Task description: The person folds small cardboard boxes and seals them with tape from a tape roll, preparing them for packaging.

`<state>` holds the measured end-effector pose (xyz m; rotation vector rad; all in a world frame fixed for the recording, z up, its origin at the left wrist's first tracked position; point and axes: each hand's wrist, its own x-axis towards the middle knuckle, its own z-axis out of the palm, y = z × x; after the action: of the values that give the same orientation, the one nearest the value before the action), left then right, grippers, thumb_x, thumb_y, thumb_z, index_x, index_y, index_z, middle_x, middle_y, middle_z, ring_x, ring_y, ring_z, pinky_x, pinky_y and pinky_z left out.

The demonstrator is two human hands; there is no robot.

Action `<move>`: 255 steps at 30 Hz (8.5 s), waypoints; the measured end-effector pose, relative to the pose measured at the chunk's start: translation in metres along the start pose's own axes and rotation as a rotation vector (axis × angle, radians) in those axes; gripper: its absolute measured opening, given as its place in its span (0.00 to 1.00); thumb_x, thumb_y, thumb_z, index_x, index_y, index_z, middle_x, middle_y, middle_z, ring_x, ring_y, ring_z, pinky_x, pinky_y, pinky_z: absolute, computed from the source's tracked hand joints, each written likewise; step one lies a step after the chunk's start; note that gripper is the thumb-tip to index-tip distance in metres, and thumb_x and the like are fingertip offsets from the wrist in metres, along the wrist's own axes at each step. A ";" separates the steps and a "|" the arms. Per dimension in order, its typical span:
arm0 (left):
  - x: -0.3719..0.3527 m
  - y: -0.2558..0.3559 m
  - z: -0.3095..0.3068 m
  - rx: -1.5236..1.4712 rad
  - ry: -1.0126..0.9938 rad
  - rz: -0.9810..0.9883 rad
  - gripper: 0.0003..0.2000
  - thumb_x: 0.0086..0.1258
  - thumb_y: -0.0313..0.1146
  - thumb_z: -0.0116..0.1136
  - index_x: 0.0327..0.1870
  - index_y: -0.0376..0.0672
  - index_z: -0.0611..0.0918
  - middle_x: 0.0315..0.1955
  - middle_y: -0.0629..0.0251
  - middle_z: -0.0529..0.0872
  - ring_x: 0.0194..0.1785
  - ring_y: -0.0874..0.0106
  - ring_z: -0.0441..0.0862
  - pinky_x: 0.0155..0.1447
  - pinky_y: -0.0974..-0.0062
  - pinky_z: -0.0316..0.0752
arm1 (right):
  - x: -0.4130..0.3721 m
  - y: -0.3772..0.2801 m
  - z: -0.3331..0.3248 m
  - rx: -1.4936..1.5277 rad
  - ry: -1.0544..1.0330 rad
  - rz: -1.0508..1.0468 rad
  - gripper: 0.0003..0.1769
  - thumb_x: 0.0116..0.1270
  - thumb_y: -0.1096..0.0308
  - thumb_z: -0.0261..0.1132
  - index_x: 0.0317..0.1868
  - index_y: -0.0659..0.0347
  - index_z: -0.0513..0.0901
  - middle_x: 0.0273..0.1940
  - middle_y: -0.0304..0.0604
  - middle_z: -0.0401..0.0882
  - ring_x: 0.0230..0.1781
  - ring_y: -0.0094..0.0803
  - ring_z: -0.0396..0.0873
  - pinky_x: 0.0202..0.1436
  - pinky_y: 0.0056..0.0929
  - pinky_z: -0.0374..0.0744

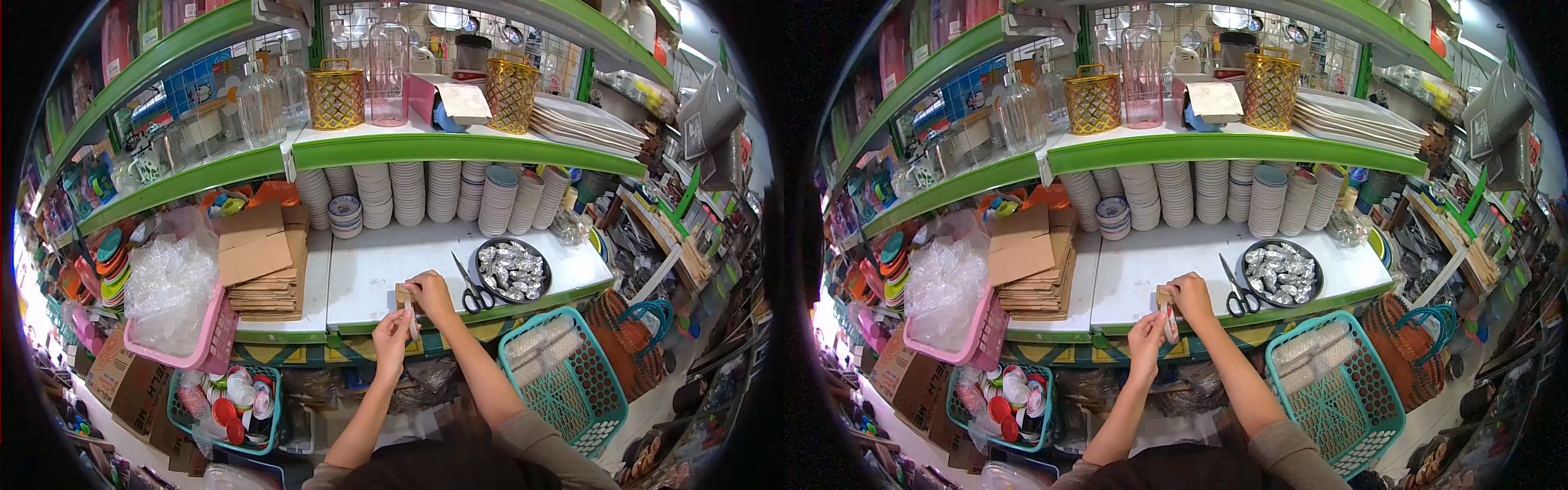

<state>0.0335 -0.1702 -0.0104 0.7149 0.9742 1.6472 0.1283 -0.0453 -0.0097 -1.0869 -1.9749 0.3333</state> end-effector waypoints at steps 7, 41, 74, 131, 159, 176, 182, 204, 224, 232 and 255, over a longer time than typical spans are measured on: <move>-0.003 0.005 -0.003 -0.071 -0.039 -0.077 0.18 0.71 0.33 0.58 0.55 0.28 0.74 0.37 0.61 0.83 0.39 0.74 0.83 0.42 0.78 0.79 | 0.000 -0.003 -0.010 -0.009 -0.083 0.006 0.12 0.55 0.64 0.71 0.35 0.64 0.88 0.34 0.51 0.85 0.38 0.45 0.81 0.46 0.37 0.77; -0.008 0.004 -0.006 0.039 -0.069 -0.048 0.18 0.61 0.23 0.67 0.52 0.28 0.77 0.38 0.64 0.82 0.40 0.79 0.80 0.46 0.83 0.75 | 0.003 0.005 -0.025 0.008 -0.275 -0.027 0.18 0.55 0.63 0.72 0.45 0.62 0.86 0.38 0.54 0.85 0.38 0.45 0.81 0.47 0.36 0.78; 0.012 -0.045 -0.021 0.253 -0.109 0.027 0.34 0.61 0.39 0.70 0.62 0.35 0.63 0.53 0.56 0.71 0.51 0.69 0.75 0.48 0.75 0.74 | 0.012 0.006 -0.037 0.044 -0.478 0.040 0.33 0.46 0.51 0.78 0.50 0.62 0.84 0.42 0.55 0.85 0.43 0.43 0.84 0.50 0.34 0.79; 0.052 0.061 -0.014 1.225 -0.458 -0.155 0.48 0.40 0.64 0.70 0.66 0.52 0.70 0.30 0.65 0.88 0.40 0.72 0.85 0.49 0.77 0.74 | -0.064 0.043 -0.088 -0.285 0.050 0.335 0.23 0.51 0.73 0.66 0.51 0.67 0.76 0.44 0.60 0.78 0.47 0.55 0.77 0.49 0.46 0.77; 0.060 0.049 -0.025 1.086 -0.507 -0.126 0.46 0.47 0.57 0.73 0.68 0.47 0.67 0.21 0.60 0.86 0.25 0.73 0.84 0.35 0.79 0.75 | -0.081 0.008 -0.133 -0.407 0.050 -0.210 0.24 0.44 0.82 0.64 0.44 0.54 0.84 0.38 0.42 0.73 0.41 0.41 0.72 0.47 0.38 0.73; 0.057 0.050 -0.025 1.066 -0.512 -0.153 0.45 0.47 0.58 0.72 0.67 0.49 0.67 0.19 0.61 0.84 0.23 0.73 0.83 0.34 0.78 0.75 | -0.072 0.003 -0.113 -0.355 0.025 -0.233 0.24 0.43 0.83 0.65 0.43 0.53 0.85 0.35 0.40 0.74 0.39 0.39 0.73 0.44 0.37 0.74; 0.054 0.042 -0.030 1.235 -0.504 -0.102 0.50 0.39 0.71 0.66 0.67 0.58 0.66 0.36 0.61 0.88 0.39 0.68 0.86 0.49 0.70 0.77 | -0.076 0.004 -0.110 -0.335 0.060 -0.217 0.24 0.42 0.83 0.65 0.43 0.54 0.85 0.34 0.41 0.73 0.38 0.40 0.73 0.43 0.37 0.74; 0.018 0.088 -0.035 1.088 -0.459 0.118 0.38 0.42 0.52 0.76 0.59 0.57 0.75 0.50 0.62 0.82 0.50 0.64 0.84 0.53 0.67 0.76 | -0.066 0.027 -0.077 -0.425 0.060 0.398 0.16 0.52 0.67 0.68 0.44 0.55 0.84 0.41 0.50 0.78 0.41 0.48 0.80 0.44 0.43 0.79; 0.037 0.071 -0.064 1.166 -0.163 0.237 0.41 0.42 0.55 0.75 0.61 0.54 0.72 0.48 0.61 0.82 0.44 0.65 0.84 0.49 0.68 0.78 | -0.037 0.042 -0.057 -0.598 -0.133 0.342 0.12 0.51 0.64 0.67 0.34 0.61 0.86 0.37 0.55 0.81 0.36 0.51 0.82 0.42 0.44 0.81; 0.041 0.066 -0.063 1.315 -0.134 0.368 0.35 0.42 0.52 0.75 0.53 0.48 0.77 0.46 0.64 0.82 0.42 0.68 0.84 0.48 0.68 0.77 | -0.038 0.049 -0.052 -0.580 -0.058 0.220 0.11 0.51 0.66 0.65 0.31 0.65 0.85 0.36 0.53 0.80 0.41 0.49 0.79 0.42 0.42 0.80; 0.080 0.014 -0.085 1.349 0.037 0.463 0.43 0.46 0.48 0.75 0.62 0.36 0.68 0.57 0.51 0.76 0.58 0.53 0.69 0.63 0.62 0.68 | -0.064 0.059 -0.033 -0.383 0.367 -0.040 0.11 0.61 0.72 0.57 0.44 0.63 0.78 0.36 0.48 0.71 0.40 0.46 0.70 0.43 0.42 0.70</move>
<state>-0.0661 -0.1166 -0.0412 1.8897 2.0574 1.1651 0.2054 -0.0665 -0.0580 -1.2409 -1.7604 -0.2646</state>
